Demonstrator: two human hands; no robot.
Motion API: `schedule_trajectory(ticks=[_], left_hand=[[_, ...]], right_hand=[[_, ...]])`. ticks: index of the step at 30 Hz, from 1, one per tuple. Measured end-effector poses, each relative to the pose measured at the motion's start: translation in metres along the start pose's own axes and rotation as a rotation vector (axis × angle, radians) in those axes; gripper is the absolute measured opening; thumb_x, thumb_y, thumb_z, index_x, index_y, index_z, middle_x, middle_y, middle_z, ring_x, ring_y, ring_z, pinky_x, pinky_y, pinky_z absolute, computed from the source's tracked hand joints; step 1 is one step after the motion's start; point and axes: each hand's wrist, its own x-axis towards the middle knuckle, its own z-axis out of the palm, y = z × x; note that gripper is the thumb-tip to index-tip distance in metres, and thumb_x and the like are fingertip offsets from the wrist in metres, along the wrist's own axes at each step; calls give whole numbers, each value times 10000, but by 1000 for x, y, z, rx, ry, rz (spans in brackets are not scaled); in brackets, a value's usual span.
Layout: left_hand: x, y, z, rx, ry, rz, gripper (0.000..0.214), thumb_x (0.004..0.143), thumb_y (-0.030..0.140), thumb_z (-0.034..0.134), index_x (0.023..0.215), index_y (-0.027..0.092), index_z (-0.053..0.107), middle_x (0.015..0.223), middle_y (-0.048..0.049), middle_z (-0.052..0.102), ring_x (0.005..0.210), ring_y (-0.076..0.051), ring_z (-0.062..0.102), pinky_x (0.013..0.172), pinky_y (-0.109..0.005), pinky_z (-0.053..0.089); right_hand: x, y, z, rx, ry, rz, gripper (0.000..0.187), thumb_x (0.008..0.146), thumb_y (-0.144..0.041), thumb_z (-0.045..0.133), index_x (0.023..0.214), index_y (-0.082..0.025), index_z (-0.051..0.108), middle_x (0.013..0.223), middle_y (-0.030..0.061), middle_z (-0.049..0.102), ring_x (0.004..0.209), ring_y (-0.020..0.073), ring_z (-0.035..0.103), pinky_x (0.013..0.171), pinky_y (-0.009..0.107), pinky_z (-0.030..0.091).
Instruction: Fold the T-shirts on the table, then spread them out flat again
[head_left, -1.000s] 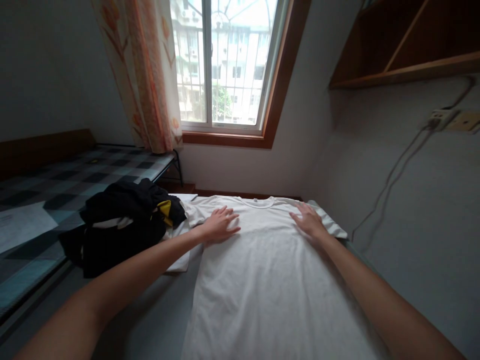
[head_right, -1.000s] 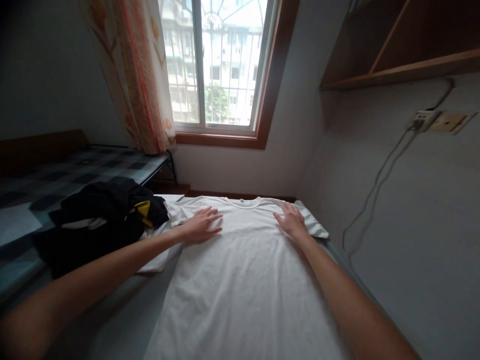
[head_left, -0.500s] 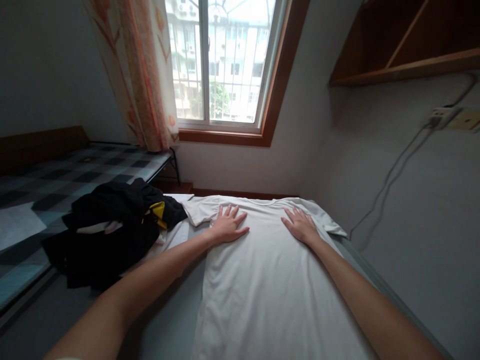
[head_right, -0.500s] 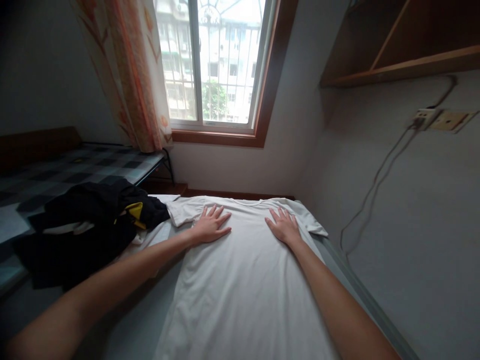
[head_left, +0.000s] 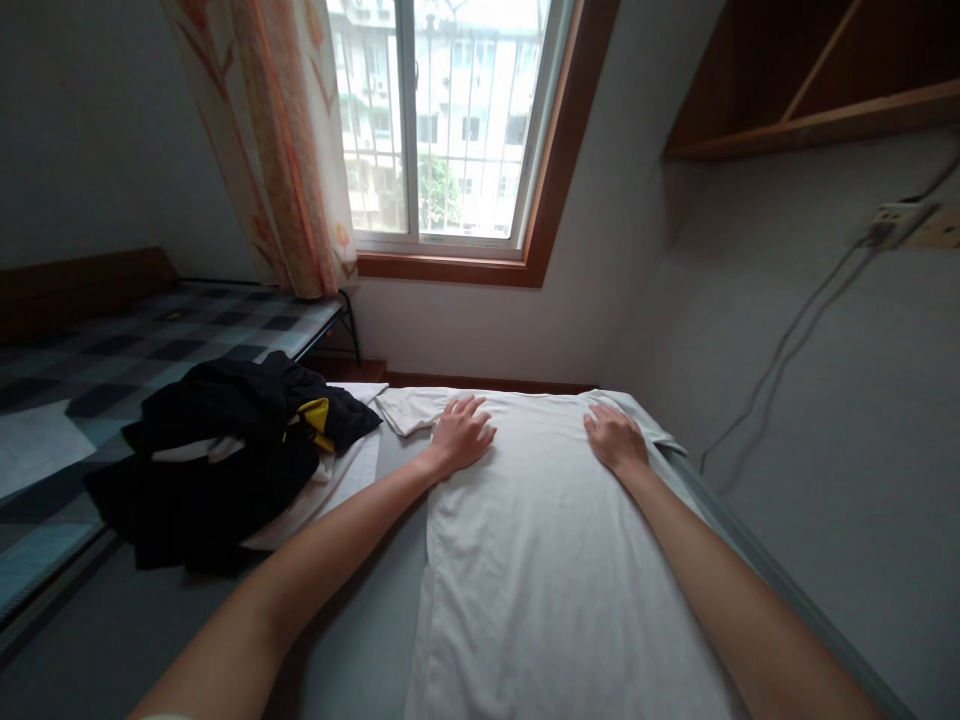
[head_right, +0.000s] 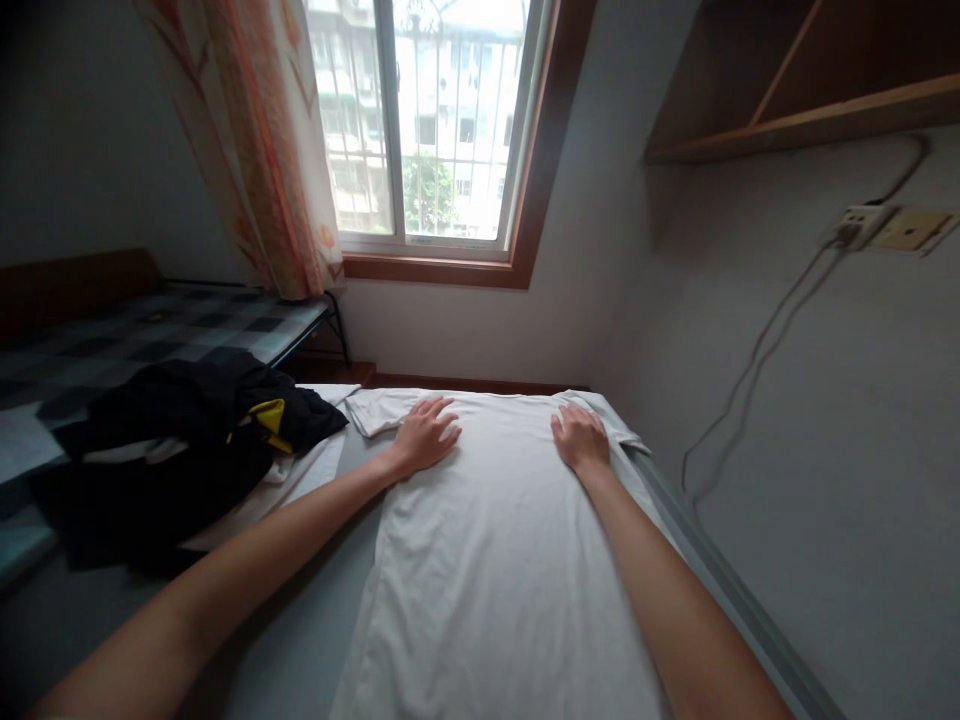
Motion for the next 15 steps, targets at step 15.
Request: schedule_trajectory(ticks=[15], left_hand=[[-58, -48, -48, 131, -70, -321, 326, 901, 271, 459, 1183, 207, 608, 1280, -114, 588, 1170, -273, 530, 999, -419, 385]], right_hand=[[-29, 121, -34, 88, -42, 220, 322, 842, -362, 493, 945, -188, 744, 1036, 120, 674, 889, 245, 622, 752, 341, 473]])
